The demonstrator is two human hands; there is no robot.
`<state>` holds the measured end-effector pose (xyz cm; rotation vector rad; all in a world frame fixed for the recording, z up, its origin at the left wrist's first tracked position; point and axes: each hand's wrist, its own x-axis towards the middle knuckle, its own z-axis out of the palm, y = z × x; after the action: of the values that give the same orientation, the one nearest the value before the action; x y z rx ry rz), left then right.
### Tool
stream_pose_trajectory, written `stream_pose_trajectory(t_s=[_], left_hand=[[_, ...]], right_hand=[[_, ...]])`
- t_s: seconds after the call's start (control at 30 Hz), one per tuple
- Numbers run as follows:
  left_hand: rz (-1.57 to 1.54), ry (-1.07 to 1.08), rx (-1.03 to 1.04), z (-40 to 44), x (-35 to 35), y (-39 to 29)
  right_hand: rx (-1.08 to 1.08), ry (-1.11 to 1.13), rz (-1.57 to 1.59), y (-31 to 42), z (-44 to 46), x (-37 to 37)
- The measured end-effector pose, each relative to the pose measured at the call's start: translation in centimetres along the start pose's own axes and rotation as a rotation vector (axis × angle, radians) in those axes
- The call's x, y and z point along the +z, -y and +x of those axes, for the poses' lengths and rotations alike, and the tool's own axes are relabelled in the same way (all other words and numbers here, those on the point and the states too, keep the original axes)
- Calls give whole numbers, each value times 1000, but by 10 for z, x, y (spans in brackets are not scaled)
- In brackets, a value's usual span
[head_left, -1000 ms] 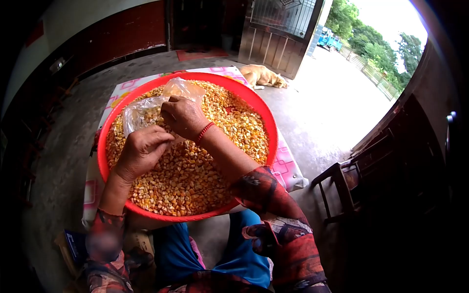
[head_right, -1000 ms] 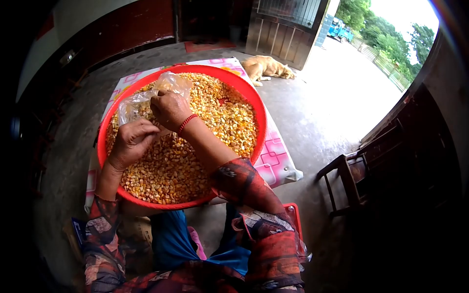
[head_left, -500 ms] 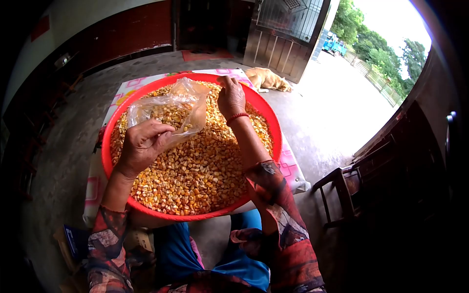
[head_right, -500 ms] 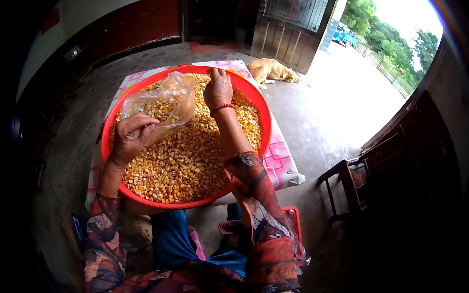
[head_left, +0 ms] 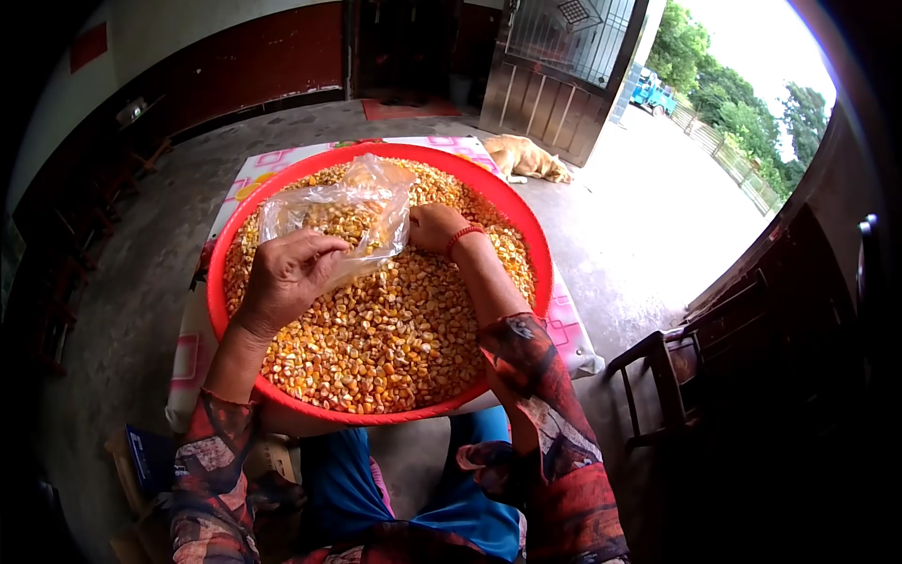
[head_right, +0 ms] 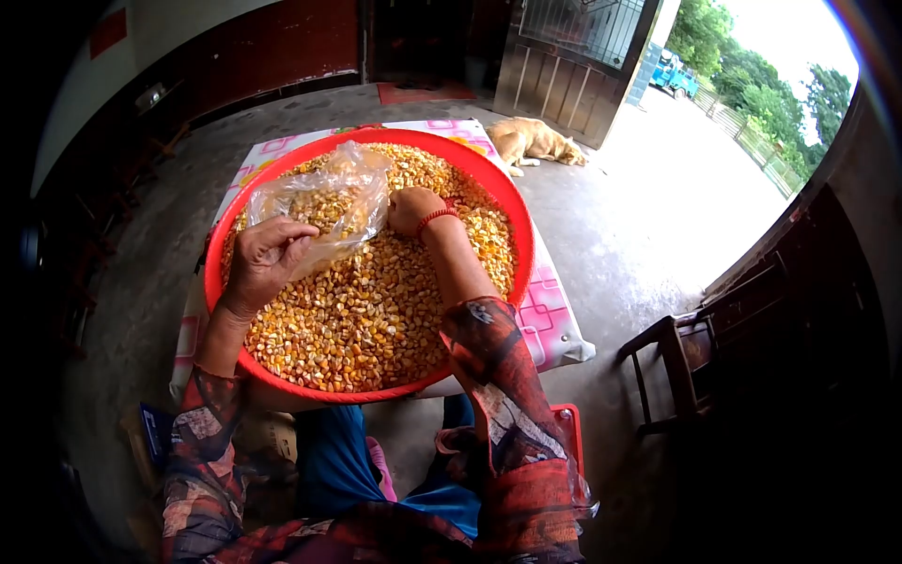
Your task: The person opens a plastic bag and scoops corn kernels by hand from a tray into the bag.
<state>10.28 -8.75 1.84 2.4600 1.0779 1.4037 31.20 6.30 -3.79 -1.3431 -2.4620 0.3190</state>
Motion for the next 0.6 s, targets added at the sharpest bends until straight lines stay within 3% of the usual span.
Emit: stream_pose_trajectory(t_s=[0.27, 0.37, 0.53, 0.6], left_hand=[[-9, 10, -46, 0, 0, -2], [96, -242, 3, 4, -5, 1], [-164, -520, -231, -1, -22, 57], [-39, -448, -369, -3, -33, 80]], right_hand=[[11, 48, -26, 4, -2, -3], [2, 38, -7, 5, -3, -3], [-21, -35, 68, -3, -1, 5], [-32, -20, 57, 2, -5, -1]])
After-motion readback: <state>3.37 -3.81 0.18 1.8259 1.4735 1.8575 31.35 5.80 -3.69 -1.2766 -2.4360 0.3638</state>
